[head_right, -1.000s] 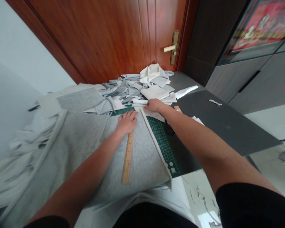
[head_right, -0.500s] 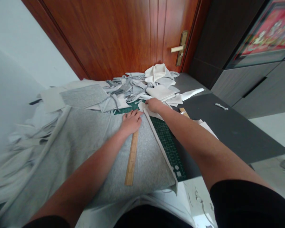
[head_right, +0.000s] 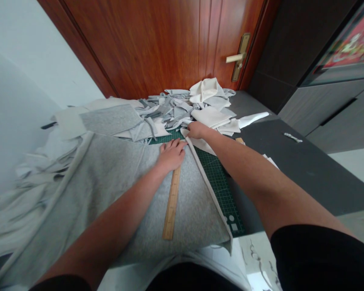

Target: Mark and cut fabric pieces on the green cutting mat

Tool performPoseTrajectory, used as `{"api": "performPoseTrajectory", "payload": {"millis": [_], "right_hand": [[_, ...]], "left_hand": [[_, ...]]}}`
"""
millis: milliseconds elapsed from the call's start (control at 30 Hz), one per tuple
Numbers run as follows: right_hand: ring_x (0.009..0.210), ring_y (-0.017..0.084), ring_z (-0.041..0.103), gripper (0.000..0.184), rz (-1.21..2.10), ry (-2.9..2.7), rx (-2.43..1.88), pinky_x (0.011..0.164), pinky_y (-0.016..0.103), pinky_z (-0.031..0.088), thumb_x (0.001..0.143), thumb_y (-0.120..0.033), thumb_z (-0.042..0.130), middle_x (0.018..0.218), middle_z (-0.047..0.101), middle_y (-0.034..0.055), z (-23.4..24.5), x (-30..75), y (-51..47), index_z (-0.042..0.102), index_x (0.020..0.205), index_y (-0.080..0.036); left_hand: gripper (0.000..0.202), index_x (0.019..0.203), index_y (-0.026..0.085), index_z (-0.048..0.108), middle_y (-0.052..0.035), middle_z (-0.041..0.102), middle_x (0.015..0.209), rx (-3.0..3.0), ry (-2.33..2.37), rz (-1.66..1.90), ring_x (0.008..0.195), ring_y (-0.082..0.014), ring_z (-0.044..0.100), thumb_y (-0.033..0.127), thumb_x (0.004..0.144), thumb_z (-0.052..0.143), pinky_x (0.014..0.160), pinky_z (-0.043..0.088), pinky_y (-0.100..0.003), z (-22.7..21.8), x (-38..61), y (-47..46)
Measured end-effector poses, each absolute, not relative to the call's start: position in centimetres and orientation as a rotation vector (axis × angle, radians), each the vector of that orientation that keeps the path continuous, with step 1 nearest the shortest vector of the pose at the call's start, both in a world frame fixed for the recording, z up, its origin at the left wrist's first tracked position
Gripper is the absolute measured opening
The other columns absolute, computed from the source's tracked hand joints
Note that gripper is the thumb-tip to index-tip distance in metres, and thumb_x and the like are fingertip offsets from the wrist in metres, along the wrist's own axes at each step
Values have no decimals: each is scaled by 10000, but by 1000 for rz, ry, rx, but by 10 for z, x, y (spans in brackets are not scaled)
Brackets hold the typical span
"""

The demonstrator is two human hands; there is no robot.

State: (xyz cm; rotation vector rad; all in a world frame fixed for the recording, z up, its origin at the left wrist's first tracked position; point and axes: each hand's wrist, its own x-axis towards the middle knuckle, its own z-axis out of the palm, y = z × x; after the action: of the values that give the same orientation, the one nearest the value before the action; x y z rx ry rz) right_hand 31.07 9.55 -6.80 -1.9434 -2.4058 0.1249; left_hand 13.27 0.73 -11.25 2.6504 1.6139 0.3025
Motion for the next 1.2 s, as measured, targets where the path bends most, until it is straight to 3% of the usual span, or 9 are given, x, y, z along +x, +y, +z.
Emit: {"api": "performPoseTrajectory", "payload": {"millis": [200,333,433,567,833,967,1200], "right_hand": [[1175,319,590,432,-132,-1956,-2178,932,392,446,1040,-276,468,1407,558,263,-46,347,105,516,1410,-57],[1199,328,529,468,-191,-1801,-2164,950,414,423,1014,-259,552,1427,488,297,-38,350,93,460,1402,-15],[1207,346,531,399,-262,-2044,-1953,968,435,439,982,-224,555,1367,553,246,-46,335,61,539,1348,-67],[1153,343,589,342,-189,-2328,-1869,970,436,473,965,-312,550,1242,654,181,-73,329,14,665,1241,-146],[1289,399,513,581,-45,-2129,-2107,1042,562,414,1019,-554,374,1356,622,205,-86,361,14,679,1309,-153],[1308,420,484,581,-68,-2149,-2171,1064,619,366,975,-556,459,1382,593,219,-83,359,32,667,1339,-154],[1362,445,416,590,-72,-1975,-2376,1106,644,292,999,-512,416,1433,537,263,-81,377,55,668,1314,-81]], "left_hand": [[496,1480,373,506,-47,407,1633,2640,1614,286,1499,-296,355,312,1020,332,1198,252,-610,-112,132,6],[491,1465,448,522,-33,382,1633,2641,1598,313,1489,-308,347,325,1013,371,1175,265,-632,-111,132,6],[481,1445,478,539,-43,437,1567,2667,1609,329,1415,-320,404,339,1008,395,1125,322,-618,-110,133,6],[489,1456,478,531,-60,496,1482,2666,1613,310,1322,-331,459,352,1008,380,1065,369,-585,-107,135,5],[499,1464,481,521,-48,501,1487,2651,1629,282,1336,-327,449,348,1010,362,1075,356,-556,-101,137,4],[502,1467,487,517,-44,498,1496,2647,1650,269,1336,-327,452,348,1011,364,1079,357,-549,-100,137,3],[499,1474,477,516,-42,492,1495,2637,1651,255,1315,-326,457,352,1015,366,1084,345,-542,-99,138,3]]}}
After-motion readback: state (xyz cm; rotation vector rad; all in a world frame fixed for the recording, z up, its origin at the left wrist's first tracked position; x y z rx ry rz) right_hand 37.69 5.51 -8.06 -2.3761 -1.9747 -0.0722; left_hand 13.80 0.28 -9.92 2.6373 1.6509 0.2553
